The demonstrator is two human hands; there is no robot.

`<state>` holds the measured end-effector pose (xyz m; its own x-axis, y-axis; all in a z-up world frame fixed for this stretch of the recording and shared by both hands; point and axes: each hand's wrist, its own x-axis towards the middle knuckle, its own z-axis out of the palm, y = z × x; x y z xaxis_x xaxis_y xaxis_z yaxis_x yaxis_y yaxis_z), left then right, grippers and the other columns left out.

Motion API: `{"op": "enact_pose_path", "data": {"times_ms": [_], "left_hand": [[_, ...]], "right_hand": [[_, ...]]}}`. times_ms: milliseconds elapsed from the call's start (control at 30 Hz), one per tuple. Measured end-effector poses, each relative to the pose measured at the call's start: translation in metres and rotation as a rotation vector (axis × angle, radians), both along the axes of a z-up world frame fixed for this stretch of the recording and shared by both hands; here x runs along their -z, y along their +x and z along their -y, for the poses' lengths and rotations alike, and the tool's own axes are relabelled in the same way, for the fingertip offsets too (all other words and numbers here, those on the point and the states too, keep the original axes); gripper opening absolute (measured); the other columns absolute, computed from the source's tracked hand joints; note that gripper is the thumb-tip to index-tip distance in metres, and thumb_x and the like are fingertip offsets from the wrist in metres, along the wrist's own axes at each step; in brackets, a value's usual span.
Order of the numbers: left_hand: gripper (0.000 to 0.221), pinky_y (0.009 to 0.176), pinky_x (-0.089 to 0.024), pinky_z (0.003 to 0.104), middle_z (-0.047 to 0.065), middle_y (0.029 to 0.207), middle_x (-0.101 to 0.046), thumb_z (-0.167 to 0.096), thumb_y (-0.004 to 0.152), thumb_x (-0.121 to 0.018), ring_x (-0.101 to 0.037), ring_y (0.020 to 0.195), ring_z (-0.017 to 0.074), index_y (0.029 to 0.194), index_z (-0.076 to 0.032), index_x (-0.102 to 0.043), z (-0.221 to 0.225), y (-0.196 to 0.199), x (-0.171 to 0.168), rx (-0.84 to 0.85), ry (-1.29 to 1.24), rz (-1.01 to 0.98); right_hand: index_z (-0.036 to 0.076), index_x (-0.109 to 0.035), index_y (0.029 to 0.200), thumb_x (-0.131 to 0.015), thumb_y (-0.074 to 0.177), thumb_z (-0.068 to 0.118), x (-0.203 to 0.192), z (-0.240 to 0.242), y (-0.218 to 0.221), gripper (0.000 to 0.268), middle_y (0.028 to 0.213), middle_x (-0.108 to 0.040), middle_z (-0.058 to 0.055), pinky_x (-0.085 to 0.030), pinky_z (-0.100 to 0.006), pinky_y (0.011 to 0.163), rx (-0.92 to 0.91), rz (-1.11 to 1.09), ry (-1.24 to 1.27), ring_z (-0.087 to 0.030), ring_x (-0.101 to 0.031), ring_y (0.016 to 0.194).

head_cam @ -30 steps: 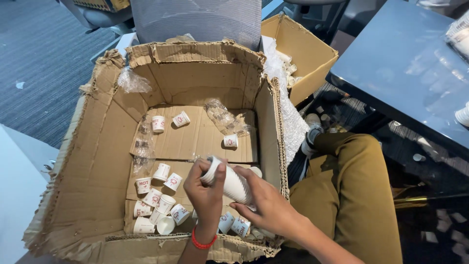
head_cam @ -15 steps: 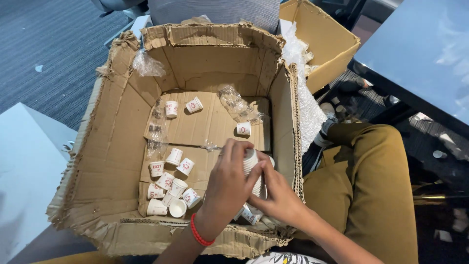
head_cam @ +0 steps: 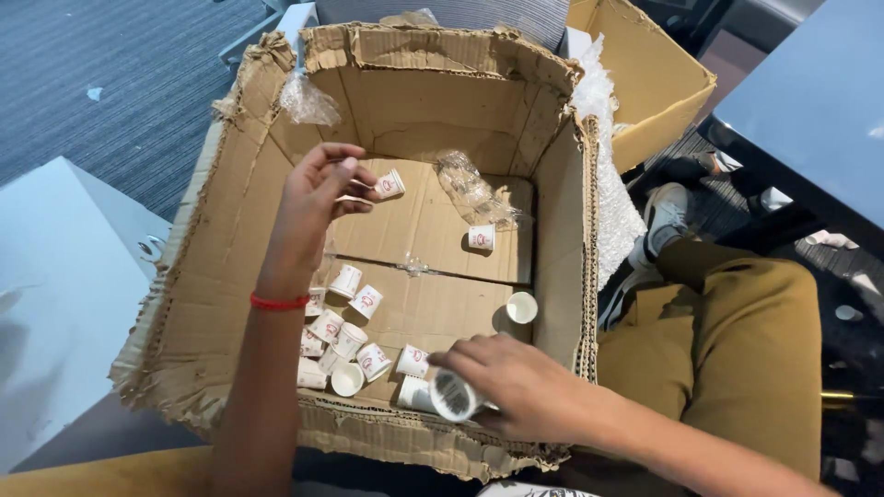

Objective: Sorting and stacking small white paper cups from cardboard boxes onto a blue table.

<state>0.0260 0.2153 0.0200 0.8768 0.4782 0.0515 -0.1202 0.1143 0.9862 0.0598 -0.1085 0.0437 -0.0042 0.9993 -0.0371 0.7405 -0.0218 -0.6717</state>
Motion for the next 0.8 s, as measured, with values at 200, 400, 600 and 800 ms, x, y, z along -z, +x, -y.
{"op": "enact_pose_path", "data": {"times_ms": [200,400,600,800], "left_hand": [[0.01,0.063,-0.053,0.026,0.004,0.087,-0.064,-0.009,0.101,-0.058,-0.06,0.07,0.0111,0.109,-0.008,-0.062,-0.063,0.005,0.07,-0.38,-0.311,0.086],[0.008,0.06,-0.052,0.026,0.003,0.084,-0.064,-0.008,0.1,-0.059,-0.06,0.069,0.0111,0.108,-0.009,-0.061,-0.056,0.014,0.062,-0.348,-0.349,0.125],[0.013,0.059,-0.049,0.026,0.005,0.085,-0.067,-0.01,0.099,-0.063,-0.062,0.07,0.0127,0.111,-0.005,-0.063,-0.038,0.034,0.066,-0.224,-0.035,0.01],[0.045,0.083,-0.055,0.047,0.019,0.111,-0.068,-0.037,0.095,-0.071,-0.07,0.101,0.0359,0.129,-0.011,-0.057,0.002,0.048,0.105,0.166,1.115,-0.834]], "right_hand": [[0.02,-0.044,0.146,-0.076,0.072,0.023,0.002,-0.114,0.091,0.081,0.136,-0.056,-0.018,-0.044,-0.052,0.095,0.364,0.929,0.515,-0.034,-0.057,0.12],[0.013,-0.057,0.134,-0.072,0.091,0.028,0.109,-0.16,0.173,0.048,0.132,-0.063,-0.016,-0.052,-0.054,0.095,0.494,0.436,-0.231,-0.037,-0.062,0.122],[0.006,-0.056,0.133,-0.082,0.07,0.019,0.209,-0.109,0.163,0.07,0.144,-0.05,-0.026,-0.054,-0.056,0.086,0.297,0.718,-0.214,-0.046,-0.053,0.126],[0.014,-0.063,0.126,-0.086,0.067,0.016,0.194,-0.109,0.172,0.064,0.123,-0.062,-0.015,-0.055,-0.045,0.094,0.276,0.337,-0.465,-0.037,-0.064,0.113]]}}
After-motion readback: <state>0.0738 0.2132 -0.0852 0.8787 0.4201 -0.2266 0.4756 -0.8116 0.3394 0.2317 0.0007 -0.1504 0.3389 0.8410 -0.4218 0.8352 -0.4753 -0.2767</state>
